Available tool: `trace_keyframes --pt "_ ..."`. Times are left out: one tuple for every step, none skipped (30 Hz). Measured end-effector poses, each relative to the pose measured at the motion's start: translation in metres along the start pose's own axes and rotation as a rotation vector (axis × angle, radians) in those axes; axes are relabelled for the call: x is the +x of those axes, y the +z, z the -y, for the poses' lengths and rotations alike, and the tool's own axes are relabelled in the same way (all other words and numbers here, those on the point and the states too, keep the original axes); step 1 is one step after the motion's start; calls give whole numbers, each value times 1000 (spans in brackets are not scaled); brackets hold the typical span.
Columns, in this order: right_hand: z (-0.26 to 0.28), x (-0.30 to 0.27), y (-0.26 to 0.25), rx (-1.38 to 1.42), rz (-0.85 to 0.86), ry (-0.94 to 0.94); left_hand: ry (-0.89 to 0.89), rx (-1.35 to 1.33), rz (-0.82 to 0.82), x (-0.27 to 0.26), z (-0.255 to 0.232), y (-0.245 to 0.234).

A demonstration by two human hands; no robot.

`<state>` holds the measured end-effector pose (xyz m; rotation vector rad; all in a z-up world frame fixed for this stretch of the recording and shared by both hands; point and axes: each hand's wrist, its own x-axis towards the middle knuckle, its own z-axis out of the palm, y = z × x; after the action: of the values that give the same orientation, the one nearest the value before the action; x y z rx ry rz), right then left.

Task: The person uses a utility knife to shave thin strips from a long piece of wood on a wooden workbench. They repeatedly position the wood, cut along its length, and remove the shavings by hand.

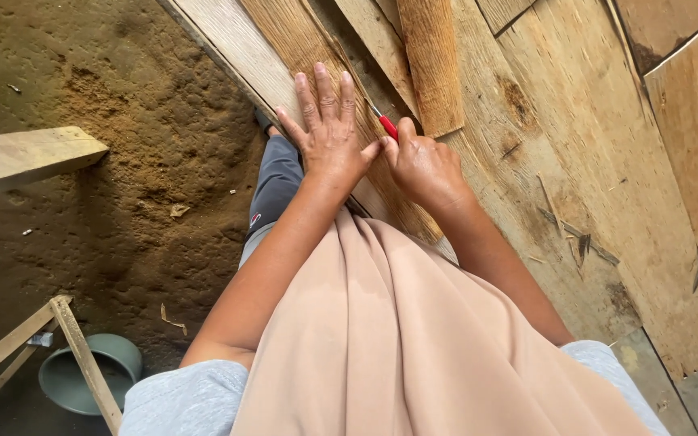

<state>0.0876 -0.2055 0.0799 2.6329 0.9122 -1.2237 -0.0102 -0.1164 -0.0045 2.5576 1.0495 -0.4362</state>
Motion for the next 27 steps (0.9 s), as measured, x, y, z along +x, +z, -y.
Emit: trace_keyframes --pt "-2 -1 1 3 0 1 2 2 1 0 1 3" --pt "-3 -2 2 8 -5 -1 21 0 -36 0 3 6" --pt "-4 -4 3 15 -8 -5 38 0 -72 0 5 9" --pt "-9 -3 9 18 -7 -5 39 3 -71 -1 5 8" --pt "-14 -2 14 -10 -47 -24 36 -2 -67 -1 5 6" --pt "-19 -1 19 -38 -87 -44 33 -7 -63 -1 4 4" --pt "-20 -2 19 -38 -87 -41 36 -8 -62 0 4 6" --pt "-21 -3 20 -37 -73 -21 42 -12 -81 0 4 8" --pt "-21 -3 20 -35 -57 -4 45 -15 -101 0 6 9" --pt "-24 -5 23 -35 -57 -5 45 -15 -101 0 6 8" --pt "-27 -6 25 -39 -79 -22 45 -32 -66 0 6 5" --pt "-29 -8 27 -43 -101 -39 45 -49 -32 0 6 3" --pt "-29 -11 25 -43 -103 -38 47 -49 -33 0 6 3" --pt "-29 -15 23 -20 -69 -24 49 -56 -32 0 6 2" --pt "-29 -18 21 3 -34 -10 52 -62 -29 0 6 2" --pt "-31 -17 25 4 -35 -8 54 -63 -29 0 7 2" --pt "-34 -16 29 -12 -47 -15 61 -69 -34 -1 8 3" --pt "-37 -15 32 -27 -59 -22 68 -75 -40 -1 8 3" --pt "-34 -18 27 -27 -61 -24 67 -74 -43 -1 9 6" --pt "-30 -20 21 -7 -34 -8 73 -75 -64 -1 10 8" --pt "-27 -23 14 12 -10 11 82 -77 -88 0 10 10" --pt "-26 -25 11 11 -15 11 84 -78 -92 -1 10 15" --pt "-24 -26 7 31 18 34 106 -34 -179 -2 10 20" --pt "-22 -27 3 50 50 58 127 10 -267 -1 10 25" --pt "-26 -25 6 60 42 63 139 14 -271 -5 9 17" --pt "-29 -23 9 21 -1 23 163 -63 -230 -9 7 9" --pt "-34 -25 15 -13 -36 -5 194 -140 -175 -17 5 3"
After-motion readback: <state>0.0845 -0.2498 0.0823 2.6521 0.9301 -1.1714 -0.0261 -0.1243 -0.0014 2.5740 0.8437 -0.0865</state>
